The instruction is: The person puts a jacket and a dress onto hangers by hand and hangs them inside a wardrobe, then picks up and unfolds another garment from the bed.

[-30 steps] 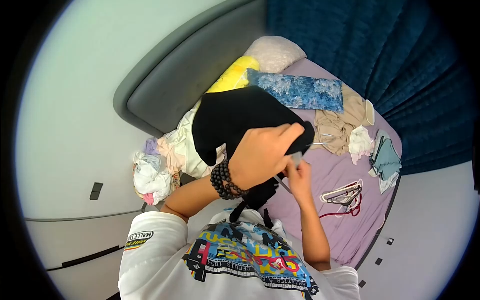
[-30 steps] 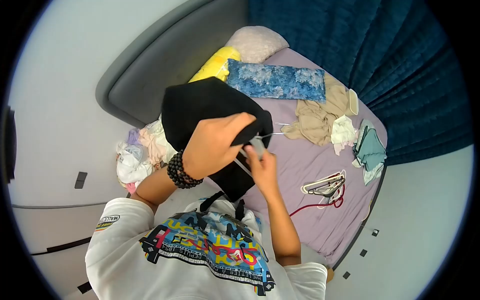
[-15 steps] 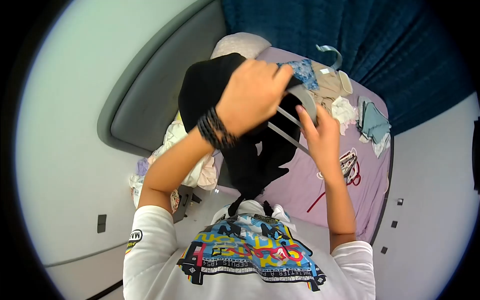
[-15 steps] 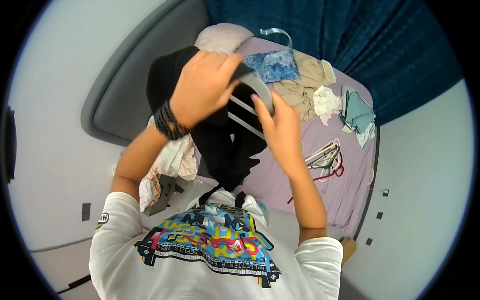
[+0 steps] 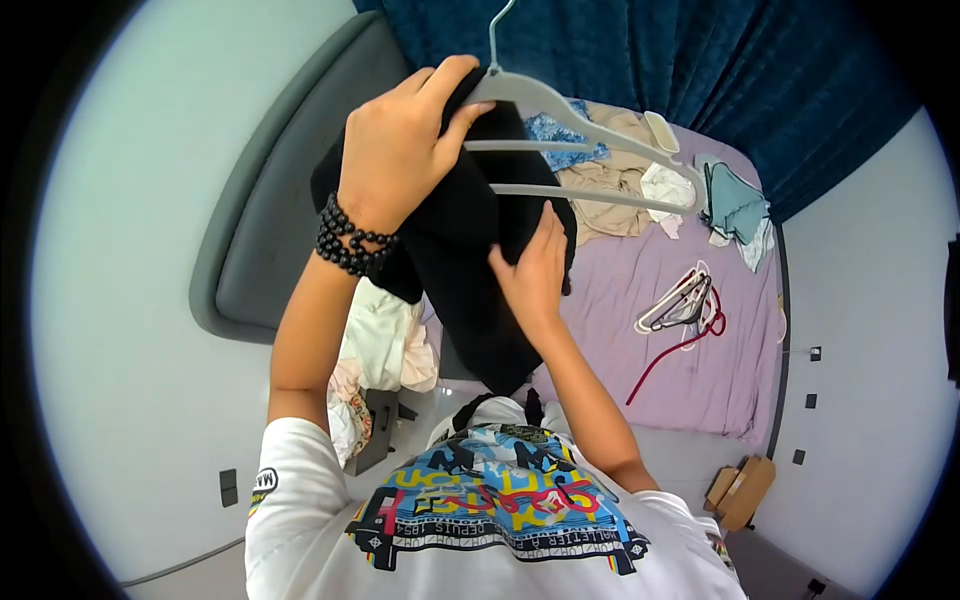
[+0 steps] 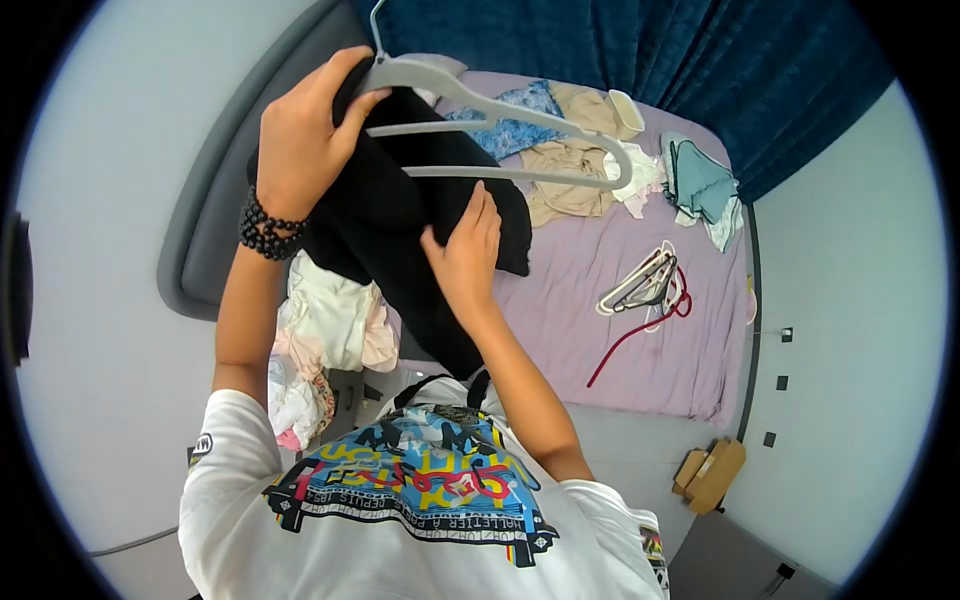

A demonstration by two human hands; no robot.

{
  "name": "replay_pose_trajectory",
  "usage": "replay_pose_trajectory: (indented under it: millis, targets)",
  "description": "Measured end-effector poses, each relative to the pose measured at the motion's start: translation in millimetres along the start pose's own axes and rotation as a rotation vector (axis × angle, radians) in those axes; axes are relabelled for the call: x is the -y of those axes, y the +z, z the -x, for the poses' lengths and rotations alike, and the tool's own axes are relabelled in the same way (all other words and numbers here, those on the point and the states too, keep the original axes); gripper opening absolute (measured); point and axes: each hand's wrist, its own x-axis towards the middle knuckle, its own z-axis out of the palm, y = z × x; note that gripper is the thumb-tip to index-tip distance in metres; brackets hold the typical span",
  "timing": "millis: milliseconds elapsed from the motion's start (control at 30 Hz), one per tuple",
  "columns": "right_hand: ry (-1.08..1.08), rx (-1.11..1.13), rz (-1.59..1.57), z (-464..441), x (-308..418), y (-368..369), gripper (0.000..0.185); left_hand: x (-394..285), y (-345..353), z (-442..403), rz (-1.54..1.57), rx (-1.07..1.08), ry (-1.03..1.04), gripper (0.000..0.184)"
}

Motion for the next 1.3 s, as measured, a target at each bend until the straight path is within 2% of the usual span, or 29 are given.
replay_pose_trajectory:
  millis: [33, 100, 167, 200, 233, 300, 333, 400, 467, 500, 533, 567, 600, 633, 700, 733, 833, 900, 1000, 1067, 1100, 1167, 1200, 1300]
  targets:
    - [0.137, 0.033, -0.081, -10, -6, -1, 0.069, 2, -1, 0, -0.002, -0.008, 0.015, 0.029]
    - [0.145, 0.127, -0.325, -27, -60, 0, 0.050, 15, -9, 5, 0.023, -0.051, -0.024, 0.029]
    - [0.161, 0.203, -0.332, -47, -76, -51, 0.036, 29, -24, 13, 0.066, 0.013, -0.101, 0.030]
    - [0.059, 0.071, -0.003, -54, -75, -81, 0.030, 36, -28, 17, 0.074, 0.002, -0.088, 0.030]
    - [0.123, 0.007, -0.044, -69, -86, -102, 0.020, 40, -29, 22, 0.088, -0.004, -0.078, 0.030]
    - [0.411, -0.093, -0.273, -99, -114, -164, 0.014, 52, -31, 28, 0.021, -0.012, -0.119, 0.030]
    - [0.410, -0.094, -0.263, -110, -110, -177, 0.014, 52, -33, 31, 0.041, 0.010, -0.147, 0.030]
    - [0.203, 0.036, -0.086, -125, -103, -197, 0.014, 49, -34, 29, 0.075, 0.026, -0.161, 0.030]
    - [0.015, 0.053, -0.202, -99, -59, -151, 0.015, 40, -32, 30, 0.063, 0.032, -0.230, 0.030]
    - [-0.036, 0.029, -0.243, -75, -44, -121, 0.030, 36, -31, 29, 0.069, 0.020, -0.231, 0.030]
    - [-0.066, 0.121, -0.145, -50, -21, -99, 0.063, 31, -30, 28, 0.083, -0.014, -0.182, 0.030]
    - [-0.106, 0.104, -0.028, -28, -16, -72, 0.092, 27, -30, 28, 0.094, -0.044, -0.137, 0.029]
    - [-0.123, 0.105, 0.138, -19, -23, -50, 0.108, 25, -30, 27, 0.106, -0.036, -0.134, 0.029]
    - [-0.126, 0.114, 0.134, -14, -39, -29, 0.108, 22, -32, 25, 0.101, -0.034, -0.143, 0.029]
    - [0.012, 0.148, -0.018, -4, -60, 6, 0.113, 17, -36, 24, 0.031, -0.075, -0.092, 0.024]
    - [-0.062, 0.174, 0.013, 2, -44, 6, 0.108, 17, -37, 23, 0.048, -0.095, -0.122, 0.024]
    - [-0.059, 0.077, 0.051, 25, 14, 14, 0.101, 15, -42, 24, 0.007, -0.128, -0.177, 0.024]
    - [-0.065, 0.122, 0.040, 32, 39, 15, 0.091, 9, -45, 25, 0.014, -0.136, -0.179, 0.023]
    - [-0.120, 0.069, -0.016, 37, 44, 16, 0.088, 5, -51, 28, 0.035, -0.122, -0.196, 0.025]
    - [-0.076, 0.185, -0.334, 40, 38, 21, 0.080, 5, -54, 30, 0.061, -0.092, -0.203, 0.027]
    - [-0.075, 0.189, -0.332, 37, 26, 28, 0.080, 6, -55, 31, 0.062, -0.091, -0.207, 0.027]
    - [-0.091, 0.041, -0.136, 24, -4, 41, 0.065, 7, -56, 34, 0.064, -0.100, -0.169, 0.026]
    - [-0.033, -0.003, -0.219, 17, -4, 30, 0.054, 6, -60, 34, 0.037, -0.083, -0.217, 0.027]
    - [-0.113, -0.004, -0.221, 9, 17, 14, 0.058, 15, -60, 39, 0.027, -0.077, -0.269, 0.028]
